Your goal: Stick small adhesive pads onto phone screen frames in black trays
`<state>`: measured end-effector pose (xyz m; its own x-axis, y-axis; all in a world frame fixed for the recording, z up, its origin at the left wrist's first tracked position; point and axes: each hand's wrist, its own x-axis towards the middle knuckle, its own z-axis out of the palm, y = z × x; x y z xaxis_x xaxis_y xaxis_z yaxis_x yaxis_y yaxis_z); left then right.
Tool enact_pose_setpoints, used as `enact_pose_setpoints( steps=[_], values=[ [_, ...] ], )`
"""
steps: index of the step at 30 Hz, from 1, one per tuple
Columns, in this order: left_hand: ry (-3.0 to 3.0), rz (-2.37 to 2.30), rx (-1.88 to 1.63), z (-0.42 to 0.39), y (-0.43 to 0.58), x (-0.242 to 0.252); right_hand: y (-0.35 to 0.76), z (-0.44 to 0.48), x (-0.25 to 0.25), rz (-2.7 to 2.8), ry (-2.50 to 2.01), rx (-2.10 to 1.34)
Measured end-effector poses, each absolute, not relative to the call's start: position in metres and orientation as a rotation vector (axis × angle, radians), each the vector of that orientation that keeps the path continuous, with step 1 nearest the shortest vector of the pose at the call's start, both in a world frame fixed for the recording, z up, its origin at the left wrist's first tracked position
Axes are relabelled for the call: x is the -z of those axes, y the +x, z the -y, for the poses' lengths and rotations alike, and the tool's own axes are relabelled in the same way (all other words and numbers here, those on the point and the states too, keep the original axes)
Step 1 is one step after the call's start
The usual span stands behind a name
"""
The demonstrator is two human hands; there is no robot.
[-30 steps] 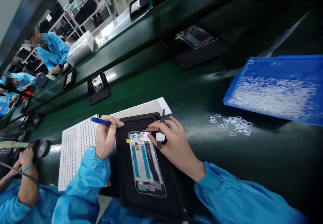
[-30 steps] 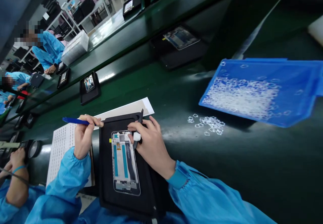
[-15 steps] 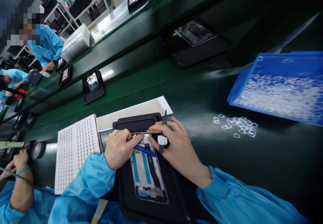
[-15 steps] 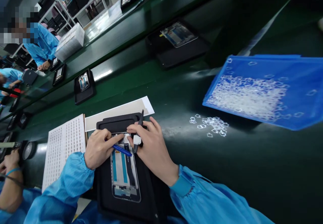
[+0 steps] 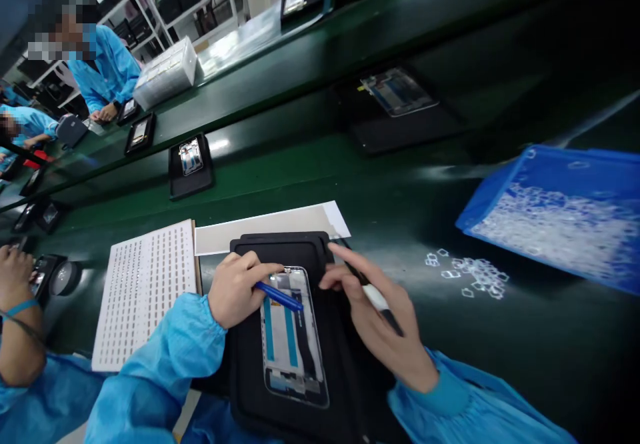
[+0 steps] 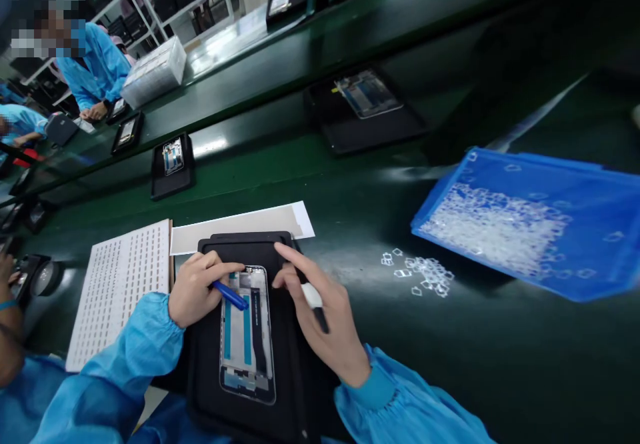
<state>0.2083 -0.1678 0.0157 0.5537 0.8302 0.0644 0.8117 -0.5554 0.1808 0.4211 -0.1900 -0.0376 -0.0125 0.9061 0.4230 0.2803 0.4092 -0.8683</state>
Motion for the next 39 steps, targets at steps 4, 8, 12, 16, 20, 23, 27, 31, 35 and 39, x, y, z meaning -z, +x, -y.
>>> enact_pose_setpoints(
  steps=[4, 8, 12, 16, 20, 23, 27, 31, 35, 39],
  values=[
    [2.748, -1.423, -0.358, 0.186, 0.200, -0.011, 0.426, 0.190, 0.032, 1.527, -1.114, -0.872],
    [2.811, -1.389, -0.309, 0.197, 0.197, -0.001, 0.421, 0.186, 0.030, 1.527, -1.205, -0.910],
    [2.799, -1.404, -0.281, 0.198, 0.199, 0.007, 0.416, 0.185, 0.035, 1.576, -1.286, -0.773],
    [2.799, -1.410, -0.307, 0.198, 0.199, 0.010, 0.414, 0.186, 0.039, 1.591, -1.299, -0.676],
    [2.789, -1.405, -0.360, 0.199, 0.199, 0.010, 0.413, 0.186, 0.038, 1.608, -1.311, -0.630],
    [2.778, -1.403, -0.331, 0.199, 0.199, 0.010, 0.412, 0.186, 0.036, 1.627, -1.289, -0.626],
    [2.772, -1.415, -0.282, 0.199, 0.199, 0.009, 0.413, 0.186, 0.037, 1.602, -1.293, -0.649],
    [2.773, -1.420, -0.310, 0.199, 0.199, 0.009, 0.413, 0.186, 0.040, 1.568, -1.301, -0.675],
    [2.783, -1.415, -0.343, 0.199, 0.200, 0.009, 0.413, 0.186, 0.040, 1.569, -1.285, -0.685],
    [2.788, -1.412, -0.382, 0.199, 0.200, 0.009, 0.415, 0.185, 0.041, 1.516, -1.265, -0.692]
  ],
)
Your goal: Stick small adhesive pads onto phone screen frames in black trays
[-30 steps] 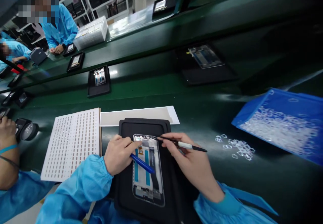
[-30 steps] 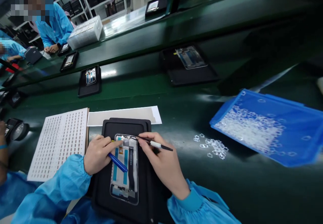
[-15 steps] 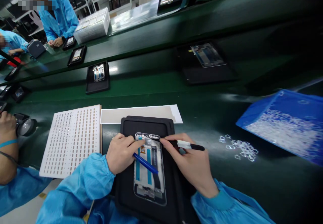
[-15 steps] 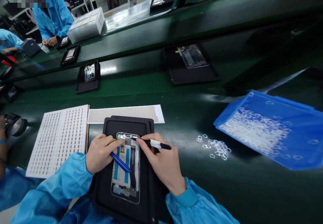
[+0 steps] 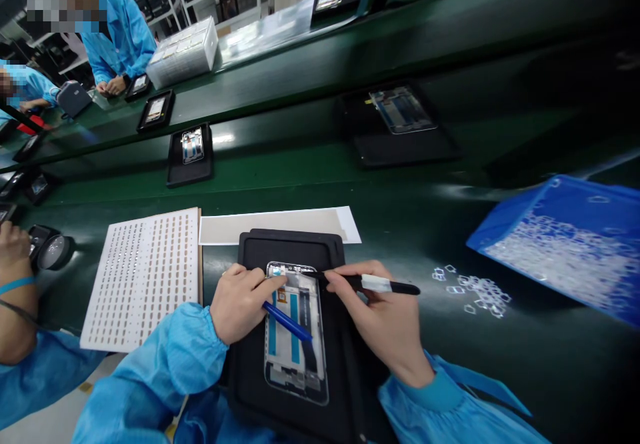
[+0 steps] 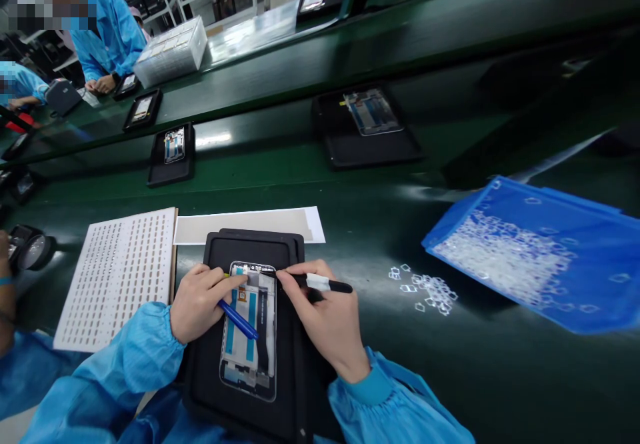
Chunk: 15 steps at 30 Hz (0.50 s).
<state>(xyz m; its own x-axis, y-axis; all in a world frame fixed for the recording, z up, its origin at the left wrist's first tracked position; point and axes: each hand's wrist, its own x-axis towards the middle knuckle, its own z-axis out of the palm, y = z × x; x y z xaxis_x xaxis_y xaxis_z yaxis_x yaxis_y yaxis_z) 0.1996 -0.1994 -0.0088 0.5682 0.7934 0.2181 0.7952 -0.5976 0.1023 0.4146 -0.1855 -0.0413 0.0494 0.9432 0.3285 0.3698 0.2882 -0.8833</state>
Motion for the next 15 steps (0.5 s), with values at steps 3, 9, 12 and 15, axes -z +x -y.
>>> enact_pose_setpoints(
  steps=[3, 9, 12, 15],
  values=[
    [-2.783, 1.402, 0.397, 0.1992, 0.2000, 0.0080, 0.4162, 0.1854, 0.0414, 1.537, -1.261, -0.721],
    [-2.789, 1.395, 0.435, 0.1983, 0.2010, 0.0068, 0.4145, 0.1835, 0.0404, 1.595, -1.250, -0.703],
    [-2.792, 1.394, 0.424, 0.1983, 0.2007, 0.0069, 0.4126, 0.1824, 0.0393, 1.623, -1.245, -0.659],
    [-2.788, 1.392, 0.411, 0.1982, 0.2003, 0.0073, 0.4107, 0.1829, 0.0375, 1.646, -1.240, -0.602]
  ],
)
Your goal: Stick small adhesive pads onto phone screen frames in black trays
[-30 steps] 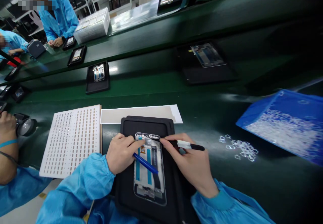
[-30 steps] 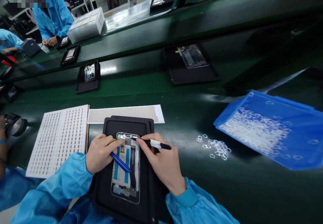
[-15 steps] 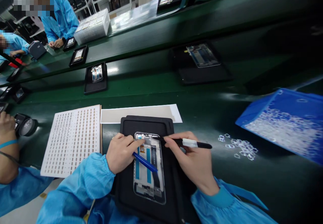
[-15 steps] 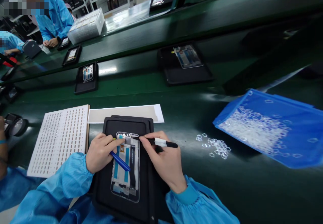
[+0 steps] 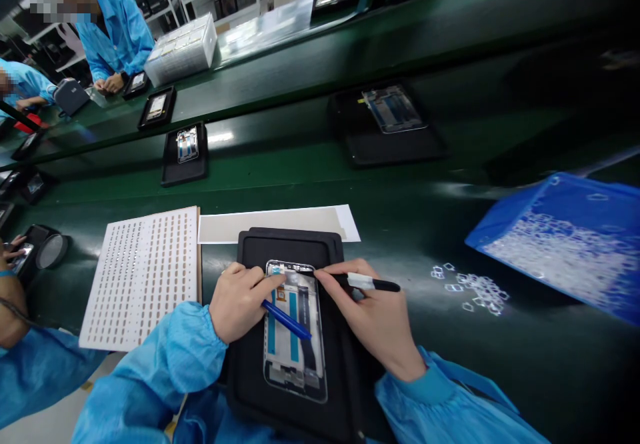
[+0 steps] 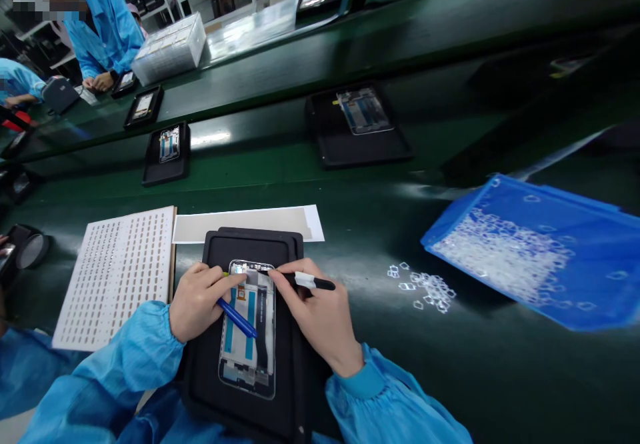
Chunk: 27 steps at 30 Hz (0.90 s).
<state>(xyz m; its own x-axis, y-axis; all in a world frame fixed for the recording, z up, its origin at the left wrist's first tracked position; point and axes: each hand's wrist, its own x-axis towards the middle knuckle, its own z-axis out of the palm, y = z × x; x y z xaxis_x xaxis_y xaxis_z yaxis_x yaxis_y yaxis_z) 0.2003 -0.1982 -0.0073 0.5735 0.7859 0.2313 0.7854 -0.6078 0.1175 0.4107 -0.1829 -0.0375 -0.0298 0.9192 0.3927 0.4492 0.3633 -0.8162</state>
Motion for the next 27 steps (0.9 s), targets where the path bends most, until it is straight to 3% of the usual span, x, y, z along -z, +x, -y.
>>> enact_pose_setpoints(
  steps=[18, 22, 27],
  values=[
    [2.645, -1.568, -0.714, 0.243, 0.176, -0.001, 0.406, 0.188, 0.045, 1.563, -1.217, -0.578],
    [2.236, -1.813, -0.665, 0.273, 0.165, 0.005, 0.406, 0.197, 0.050, 1.335, -1.214, -0.514],
    [1.744, -1.730, -0.658, 0.312, 0.171, 0.009, 0.390, 0.208, 0.050, 1.105, -1.215, -0.712]
  ],
)
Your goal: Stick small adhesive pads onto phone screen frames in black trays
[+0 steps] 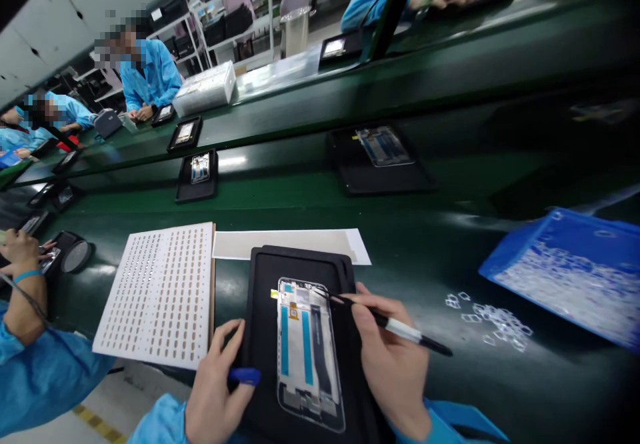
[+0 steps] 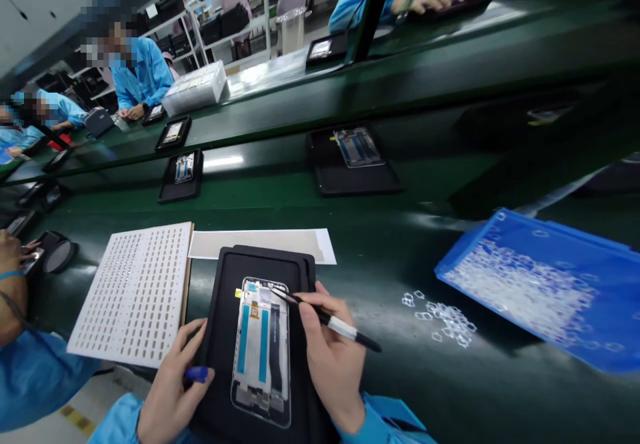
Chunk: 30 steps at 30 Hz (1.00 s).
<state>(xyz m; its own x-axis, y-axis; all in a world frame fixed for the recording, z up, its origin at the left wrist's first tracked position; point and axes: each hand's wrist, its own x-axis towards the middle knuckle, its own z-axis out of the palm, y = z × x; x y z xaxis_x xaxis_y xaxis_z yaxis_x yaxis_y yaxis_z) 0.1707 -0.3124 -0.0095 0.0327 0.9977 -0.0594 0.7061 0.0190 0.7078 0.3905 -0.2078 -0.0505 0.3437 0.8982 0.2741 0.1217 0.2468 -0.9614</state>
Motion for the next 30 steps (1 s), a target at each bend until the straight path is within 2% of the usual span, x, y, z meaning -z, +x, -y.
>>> enact_pose_setpoints(
  steps=[5, 8, 11, 15, 18, 26, 30],
  values=[
    [1.198, -1.653, -0.893, 0.293, 0.165, -0.020, 0.383, 0.188, 0.022, 0.727, -1.146, -0.901],
    [1.042, -1.634, -1.063, 0.230, 0.149, -0.036, 0.396, 0.174, 0.013, 0.647, -1.068, -0.859],
    [1.119, -1.593, -1.081, 0.139, 0.141, -0.035, 0.409, 0.173, 0.026, 0.896, -1.271, -0.781],
    [1.387, -2.004, -0.778, 0.025, 0.138, -0.023, 0.412, 0.176, 0.058, 1.315, -1.350, -0.674],
    [1.473, -2.207, -0.643, -0.019, 0.119, -0.020, 0.409, 0.171, 0.074, 1.447, -1.325, -0.587],
    [1.688, -2.575, 0.078, -0.001, 0.019, -0.028, 0.407, 0.164, 0.077, 1.483, -1.268, -0.540],
    [1.876, -2.565, 0.254, 0.011, 0.012, -0.025, 0.405, 0.164, 0.074, 1.455, -1.260, -0.549]
  ],
)
